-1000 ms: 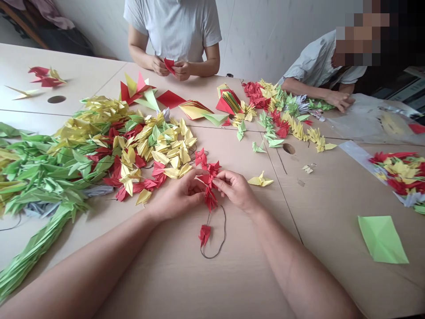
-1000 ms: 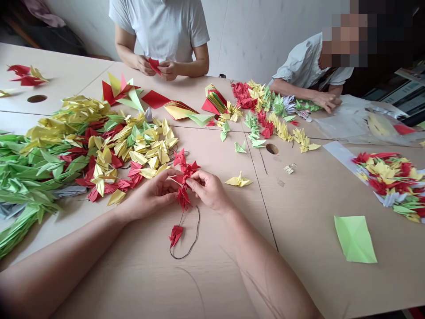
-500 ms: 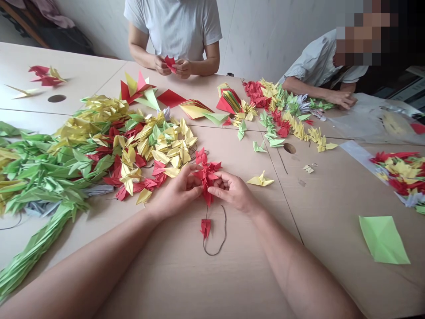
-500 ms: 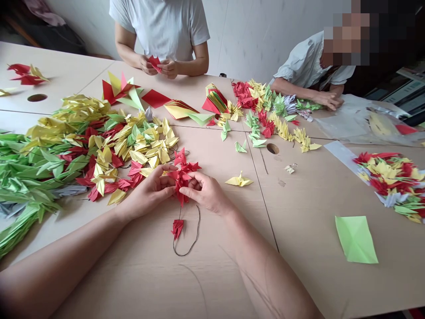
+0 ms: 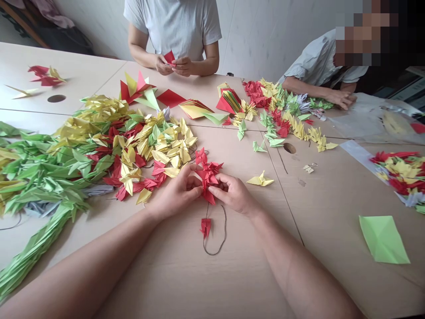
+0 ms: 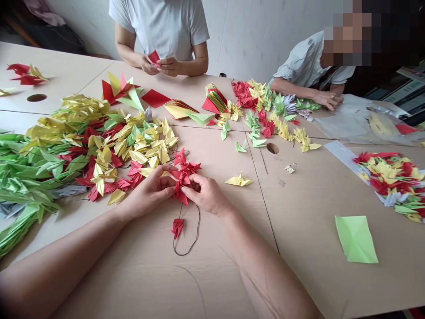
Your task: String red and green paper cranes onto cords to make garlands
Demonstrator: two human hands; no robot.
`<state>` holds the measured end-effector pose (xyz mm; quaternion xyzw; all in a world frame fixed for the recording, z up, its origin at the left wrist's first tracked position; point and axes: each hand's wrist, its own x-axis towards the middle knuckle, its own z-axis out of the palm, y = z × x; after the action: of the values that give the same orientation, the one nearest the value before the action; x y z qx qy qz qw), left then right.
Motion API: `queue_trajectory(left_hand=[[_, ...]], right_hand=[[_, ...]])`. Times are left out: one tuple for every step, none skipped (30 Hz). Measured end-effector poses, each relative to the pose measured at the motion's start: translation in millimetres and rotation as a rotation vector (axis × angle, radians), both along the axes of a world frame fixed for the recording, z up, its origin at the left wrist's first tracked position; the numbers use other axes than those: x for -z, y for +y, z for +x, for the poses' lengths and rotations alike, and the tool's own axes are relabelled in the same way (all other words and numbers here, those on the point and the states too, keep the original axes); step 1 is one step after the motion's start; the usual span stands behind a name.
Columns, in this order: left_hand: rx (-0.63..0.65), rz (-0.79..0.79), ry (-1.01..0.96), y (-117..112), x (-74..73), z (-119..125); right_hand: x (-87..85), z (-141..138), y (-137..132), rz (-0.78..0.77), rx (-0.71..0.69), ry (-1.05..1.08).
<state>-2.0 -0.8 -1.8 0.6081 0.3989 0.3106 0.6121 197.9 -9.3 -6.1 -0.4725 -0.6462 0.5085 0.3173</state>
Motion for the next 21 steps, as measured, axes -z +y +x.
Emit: queue_trajectory(left_hand=[[0.003, 0.011, 0.005, 0.0, 0.6, -0.1], [0.008, 0.023, 0.010, -0.1, 1.1, -0.1], [0.014, 0.036, 0.013, -0.3, 1.5, -0.1], [0.019, 0.051, 0.014, -0.5, 1.7, 0.0], [0.025, 0.067, 0.015, -0.9, 1.7, 0.2], [0.030, 0.083, 0.017, -1.3, 1.3, 0.5], [0.035, 0.096, 0.021, -1.7, 0.7, 0.9], [0.041, 0.105, 0.027, -2.2, -0.1, 1.3], [0.047, 0.112, 0.035, -2.7, -1.2, 1.8], [0.054, 0.115, 0.044, -3.2, -2.3, 2.2], [0.060, 0.118, 0.055, -3.6, -3.4, 2.6], [0.066, 0.123, 0.068, -4.0, -4.4, 2.9], [0.070, 0.130, 0.081, -4.3, -5.0, 3.1], [0.073, 0.137, 0.092, -4.5, -5.3, 3.0], [0.075, 0.143, 0.097, -4.5, -5.2, 2.8], [0.075, 0.148, 0.097, -4.4, -4.7, 2.3], [0.074, 0.152, 0.094, -4.2, -3.8, 1.7], [0.072, 0.156, 0.089, -3.9, -2.8, 1.0], [0.070, 0.158, 0.081, -3.6, -1.6, 0.1], [0.068, 0.157, 0.072, -3.1, -0.4, -0.7], [0.065, 0.151, 0.058, -2.6, 0.8, -1.3]], right_hand=[[0.3, -0.2, -0.3, -0.002, -0.002, 0.002], [0.4, -0.3, -0.5, 0.002, 0.000, 0.002], [0.4, -0.3, -0.6, 0.009, 0.007, 0.000], [0.3, -0.3, -0.6, 0.017, 0.014, -0.001], [0.2, -0.3, -0.5, 0.023, 0.020, -0.001], [-0.1, -0.2, -0.3, 0.024, 0.027, -0.003], [-0.3, -0.2, -0.2, 0.022, 0.032, -0.004], [-0.4, -0.2, 0.0, 0.017, 0.037, -0.005], [-0.4, -0.2, 0.2, 0.014, 0.041, -0.007], [-0.2, -0.2, 0.3, 0.011, 0.045, -0.010], [0.0, -0.3, 0.4, 0.010, 0.049, -0.013], [0.3, -0.4, 0.5, 0.010, 0.053, -0.016], [0.5, -0.5, 0.5, 0.011, 0.056, -0.018], [0.6, -0.6, 0.5, 0.012, 0.060, -0.021], [0.4, -0.6, 0.6, 0.012, 0.060, -0.022], [0.0, -0.6, 0.7, 0.012, 0.057, -0.019], [-0.7, -0.5, 0.8, 0.011, 0.051, -0.014], [-1.6, -0.2, 0.9, 0.010, 0.044, -0.008], [-2.5, 0.1, 1.1, 0.008, 0.036, -0.002], [-3.4, 0.6, 1.4, 0.005, 0.030, 0.004], [-4.0, 1.0, 1.6, 0.002, 0.025, 0.009]])
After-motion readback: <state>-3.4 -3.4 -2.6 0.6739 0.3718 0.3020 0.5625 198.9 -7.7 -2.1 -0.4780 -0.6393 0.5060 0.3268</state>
